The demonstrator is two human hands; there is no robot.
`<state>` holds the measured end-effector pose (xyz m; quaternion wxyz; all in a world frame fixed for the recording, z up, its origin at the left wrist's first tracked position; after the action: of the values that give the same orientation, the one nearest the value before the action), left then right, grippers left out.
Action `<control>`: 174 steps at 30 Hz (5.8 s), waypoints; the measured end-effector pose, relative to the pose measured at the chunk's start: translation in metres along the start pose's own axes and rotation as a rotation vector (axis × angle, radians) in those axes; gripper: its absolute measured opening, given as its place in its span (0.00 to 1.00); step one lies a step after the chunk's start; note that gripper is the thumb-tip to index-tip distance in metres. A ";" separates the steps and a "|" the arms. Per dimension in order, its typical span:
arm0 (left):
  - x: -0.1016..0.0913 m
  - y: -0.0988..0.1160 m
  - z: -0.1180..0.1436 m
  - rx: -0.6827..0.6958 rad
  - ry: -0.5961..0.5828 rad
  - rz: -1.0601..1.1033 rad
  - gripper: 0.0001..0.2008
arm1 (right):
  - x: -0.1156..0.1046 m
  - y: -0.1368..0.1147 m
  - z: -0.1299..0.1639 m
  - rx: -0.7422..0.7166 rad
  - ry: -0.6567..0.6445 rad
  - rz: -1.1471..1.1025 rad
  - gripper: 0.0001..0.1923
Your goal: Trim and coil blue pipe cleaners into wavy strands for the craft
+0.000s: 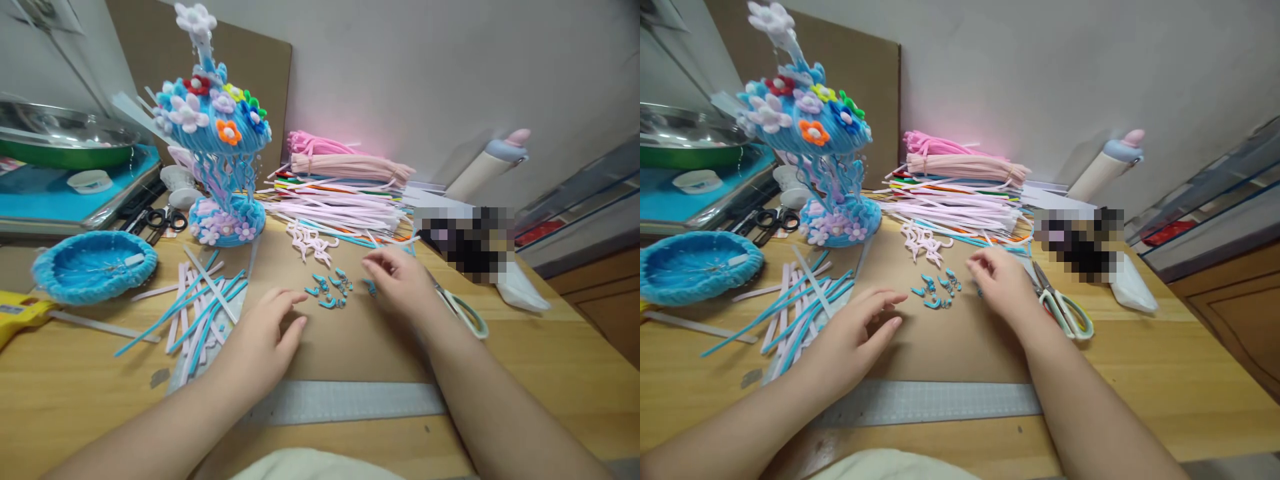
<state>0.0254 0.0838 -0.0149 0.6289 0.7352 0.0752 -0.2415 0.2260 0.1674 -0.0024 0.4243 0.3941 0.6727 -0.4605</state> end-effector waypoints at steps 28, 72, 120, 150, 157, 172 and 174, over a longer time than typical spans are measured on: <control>0.021 -0.031 0.004 -0.535 -0.018 0.705 0.15 | 0.016 -0.062 0.041 0.139 -0.279 -0.791 0.10; -0.006 0.007 0.005 -0.002 0.082 0.045 0.06 | 0.034 -0.050 0.042 0.418 -0.465 -1.576 0.10; -0.001 -0.011 -0.003 -0.075 -0.066 -0.225 0.07 | 0.029 -0.069 0.024 -0.303 -0.055 0.062 0.09; -0.004 0.010 -0.004 0.090 -0.002 -0.078 0.04 | 0.016 -0.073 0.035 -0.068 -0.169 -0.602 0.08; -0.002 0.013 -0.001 0.082 -0.002 -0.080 0.04 | 0.034 -0.073 0.041 0.043 -0.291 -0.782 0.08; 0.004 0.013 -0.001 0.115 -0.037 -0.058 0.03 | 0.036 -0.073 0.040 0.059 -0.330 -0.808 0.09; 0.003 0.013 0.000 0.128 -0.026 -0.043 0.04 | 0.035 -0.074 0.040 0.078 -0.322 -0.858 0.09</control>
<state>0.0332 0.0810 -0.0046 0.5760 0.7690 0.0673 -0.2690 0.1550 0.1144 -0.0231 0.2793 0.0191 0.6829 -0.6748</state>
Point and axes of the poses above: each hand's wrist, its own z-axis away from the middle knuckle, its own x-axis out of the palm, y = z × x, the point moved 9 cm from there along -z, towards the middle knuckle, and after that the axes turned 14 degrees about z, right-handed, at the moved point
